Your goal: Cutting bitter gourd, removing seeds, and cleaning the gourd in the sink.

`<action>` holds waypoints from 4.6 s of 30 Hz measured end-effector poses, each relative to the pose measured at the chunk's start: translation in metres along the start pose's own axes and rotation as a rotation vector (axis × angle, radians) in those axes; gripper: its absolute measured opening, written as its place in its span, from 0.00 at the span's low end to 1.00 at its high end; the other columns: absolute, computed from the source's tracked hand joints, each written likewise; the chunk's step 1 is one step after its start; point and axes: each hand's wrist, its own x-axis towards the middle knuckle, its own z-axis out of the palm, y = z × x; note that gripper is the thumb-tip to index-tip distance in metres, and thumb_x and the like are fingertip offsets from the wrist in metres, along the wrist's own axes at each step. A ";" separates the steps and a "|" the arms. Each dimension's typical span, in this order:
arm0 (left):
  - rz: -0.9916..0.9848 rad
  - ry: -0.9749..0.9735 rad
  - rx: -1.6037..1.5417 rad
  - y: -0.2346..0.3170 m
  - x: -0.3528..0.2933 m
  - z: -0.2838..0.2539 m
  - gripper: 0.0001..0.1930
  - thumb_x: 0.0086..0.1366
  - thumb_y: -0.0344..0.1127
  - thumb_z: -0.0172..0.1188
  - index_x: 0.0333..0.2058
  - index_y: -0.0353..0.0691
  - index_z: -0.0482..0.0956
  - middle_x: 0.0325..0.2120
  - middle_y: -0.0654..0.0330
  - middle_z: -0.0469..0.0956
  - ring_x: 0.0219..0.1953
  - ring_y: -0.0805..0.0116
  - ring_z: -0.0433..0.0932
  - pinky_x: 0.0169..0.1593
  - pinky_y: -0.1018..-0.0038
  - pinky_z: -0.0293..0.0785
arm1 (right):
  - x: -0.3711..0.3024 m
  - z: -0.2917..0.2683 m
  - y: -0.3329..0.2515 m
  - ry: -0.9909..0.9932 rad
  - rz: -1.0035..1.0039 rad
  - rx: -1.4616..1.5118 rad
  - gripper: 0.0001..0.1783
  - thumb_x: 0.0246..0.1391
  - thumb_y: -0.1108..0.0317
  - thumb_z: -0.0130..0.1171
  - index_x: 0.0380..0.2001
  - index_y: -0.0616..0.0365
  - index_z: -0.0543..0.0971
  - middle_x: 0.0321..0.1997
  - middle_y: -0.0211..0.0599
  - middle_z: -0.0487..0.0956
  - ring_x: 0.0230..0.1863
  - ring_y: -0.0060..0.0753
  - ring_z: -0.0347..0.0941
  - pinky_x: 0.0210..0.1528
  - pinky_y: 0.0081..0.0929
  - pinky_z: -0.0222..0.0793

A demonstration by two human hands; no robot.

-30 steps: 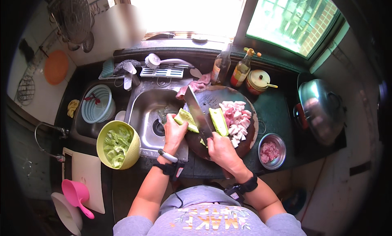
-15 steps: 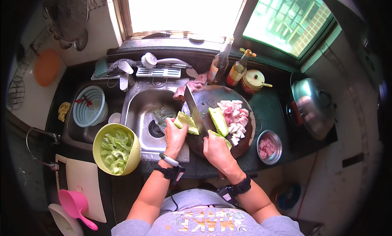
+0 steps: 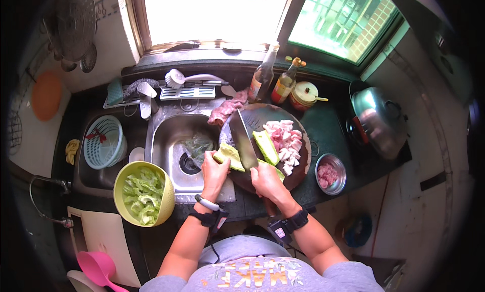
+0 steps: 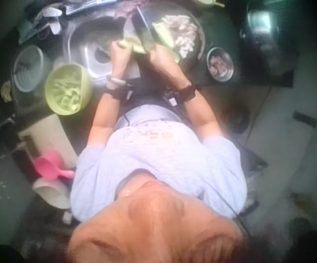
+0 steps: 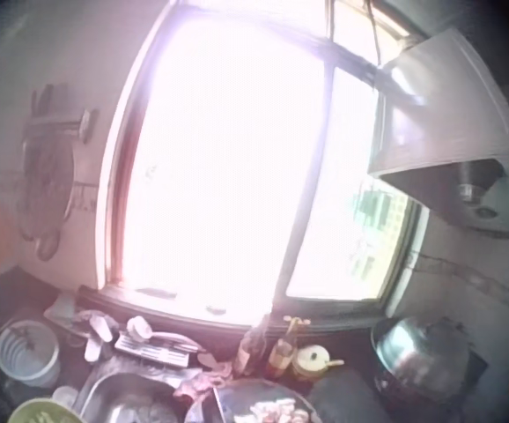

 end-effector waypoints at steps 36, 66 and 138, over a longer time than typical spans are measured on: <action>0.174 -0.092 -0.009 -0.045 0.014 0.015 0.15 0.57 0.37 0.65 0.39 0.32 0.81 0.28 0.51 0.83 0.31 0.67 0.83 0.37 0.72 0.76 | -0.010 -0.015 -0.013 0.077 0.001 0.014 0.19 0.58 0.68 0.48 0.21 0.76 0.73 0.10 0.45 0.72 0.09 0.36 0.71 0.11 0.34 0.68; 0.031 -0.248 -0.084 -0.034 0.010 -0.003 0.09 0.55 0.31 0.65 0.32 0.31 0.81 0.23 0.57 0.82 0.24 0.74 0.81 0.30 0.77 0.77 | 0.012 0.016 -0.019 0.042 0.042 -0.047 0.14 0.51 0.72 0.52 0.21 0.76 0.76 0.14 0.53 0.76 0.15 0.44 0.77 0.17 0.38 0.73; -0.052 -0.023 0.059 -0.009 0.027 0.011 0.12 0.56 0.33 0.65 0.35 0.29 0.83 0.27 0.55 0.83 0.28 0.71 0.82 0.30 0.78 0.80 | -0.067 -0.072 0.042 0.013 -0.216 0.264 0.12 0.62 0.66 0.49 0.33 0.66 0.72 0.13 0.35 0.72 0.10 0.25 0.69 0.12 0.26 0.65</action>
